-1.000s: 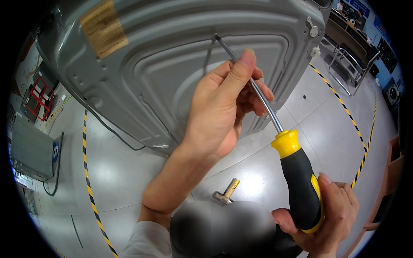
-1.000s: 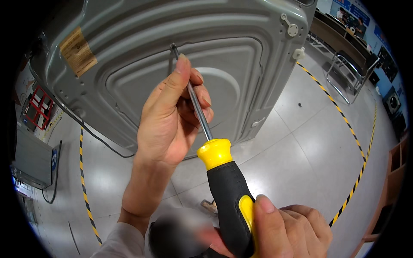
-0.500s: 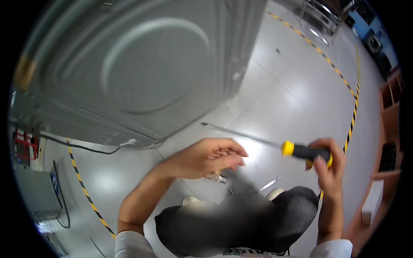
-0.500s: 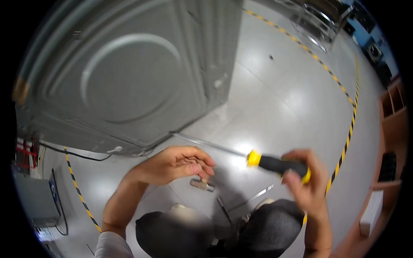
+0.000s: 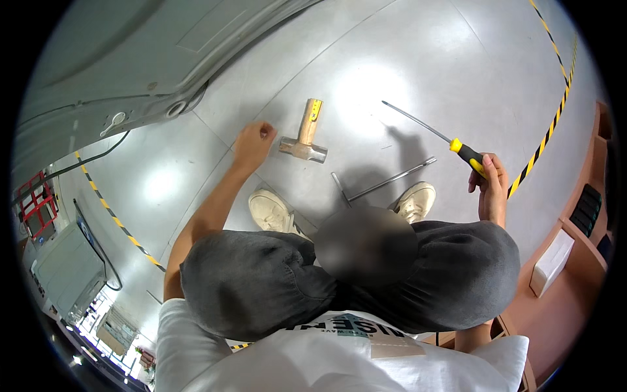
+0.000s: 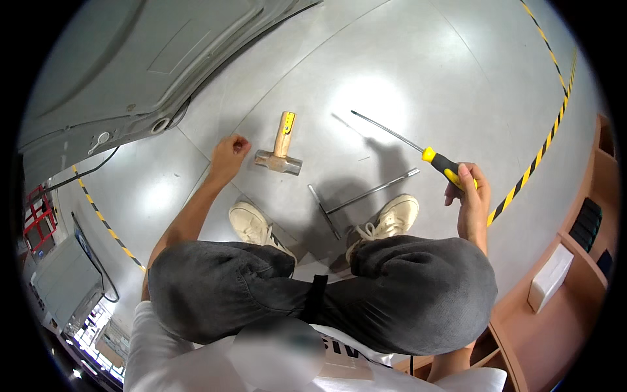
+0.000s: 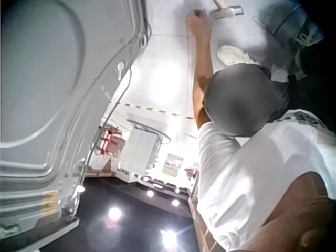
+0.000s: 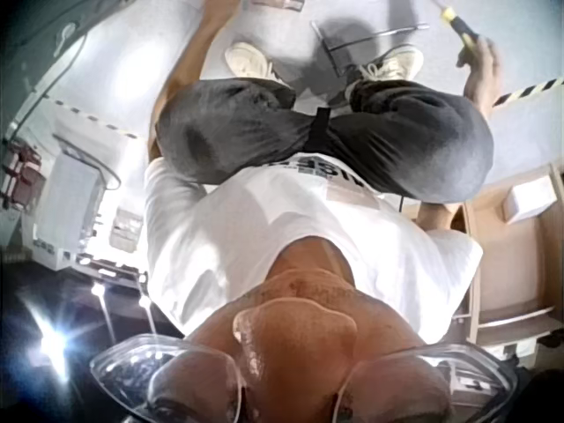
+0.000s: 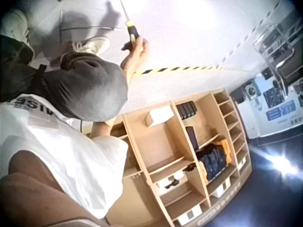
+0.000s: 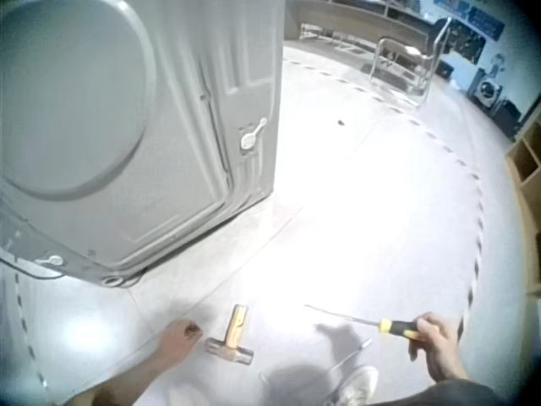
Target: The person removes a metal cover from the back of a washing machine using a screwdriver, puts a screw on a tool cart, and then realigns the cover and secures it with a screw using a screwdriver.
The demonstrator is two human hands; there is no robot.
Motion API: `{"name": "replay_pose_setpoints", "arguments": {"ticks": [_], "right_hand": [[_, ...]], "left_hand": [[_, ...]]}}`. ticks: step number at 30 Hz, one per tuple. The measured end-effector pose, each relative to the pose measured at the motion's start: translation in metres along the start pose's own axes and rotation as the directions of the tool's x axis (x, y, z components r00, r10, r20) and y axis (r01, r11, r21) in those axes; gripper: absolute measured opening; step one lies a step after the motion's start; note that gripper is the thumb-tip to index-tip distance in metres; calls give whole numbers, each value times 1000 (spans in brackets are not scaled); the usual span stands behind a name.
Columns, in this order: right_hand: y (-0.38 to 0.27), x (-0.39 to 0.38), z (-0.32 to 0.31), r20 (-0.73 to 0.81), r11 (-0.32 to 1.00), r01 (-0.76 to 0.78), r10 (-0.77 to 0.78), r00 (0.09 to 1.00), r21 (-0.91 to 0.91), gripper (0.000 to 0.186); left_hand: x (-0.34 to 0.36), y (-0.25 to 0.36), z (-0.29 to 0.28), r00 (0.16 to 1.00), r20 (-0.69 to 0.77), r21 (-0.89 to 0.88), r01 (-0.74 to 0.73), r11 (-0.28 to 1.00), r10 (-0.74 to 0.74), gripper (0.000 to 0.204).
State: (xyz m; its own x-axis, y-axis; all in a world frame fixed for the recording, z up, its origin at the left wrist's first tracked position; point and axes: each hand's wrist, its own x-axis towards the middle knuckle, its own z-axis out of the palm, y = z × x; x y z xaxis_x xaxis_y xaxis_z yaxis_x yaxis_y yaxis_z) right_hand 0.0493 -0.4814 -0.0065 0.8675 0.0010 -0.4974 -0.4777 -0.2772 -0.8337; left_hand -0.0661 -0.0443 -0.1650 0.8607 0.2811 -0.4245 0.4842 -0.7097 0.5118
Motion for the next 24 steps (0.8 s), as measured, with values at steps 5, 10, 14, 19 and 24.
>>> {"name": "replay_pose_setpoints", "arguments": {"ticks": [5, 10, 14, 19, 24], "right_hand": [[-3, 5, -4, 34, 999, -24, 26, 999, -42, 30], [-15, 1, 2, 41, 999, 44, -43, 998, -26, 27], [-45, 4, 18, 174, 994, 103, -98, 980, -21, 25], [-96, 2, 46, 314, 952, 305, -290, 904, 1, 32], [-151, -2, 64, 385, 877, 458, -476, 790, 144, 42]], "left_hand": [[46, 17, 8, 971, -234, -34, -60, 998, 51, 26], [80, 10, 44, 928, -340, 295, -50, 954, 154, 13], [80, -3, 46, 924, -362, 180, -63, 982, 126, 5], [64, 48, -28, 989, -122, -572, 0, 820, -85, 14], [9, 119, -141, 964, -175, -949, -219, 227, 202, 14]]}}
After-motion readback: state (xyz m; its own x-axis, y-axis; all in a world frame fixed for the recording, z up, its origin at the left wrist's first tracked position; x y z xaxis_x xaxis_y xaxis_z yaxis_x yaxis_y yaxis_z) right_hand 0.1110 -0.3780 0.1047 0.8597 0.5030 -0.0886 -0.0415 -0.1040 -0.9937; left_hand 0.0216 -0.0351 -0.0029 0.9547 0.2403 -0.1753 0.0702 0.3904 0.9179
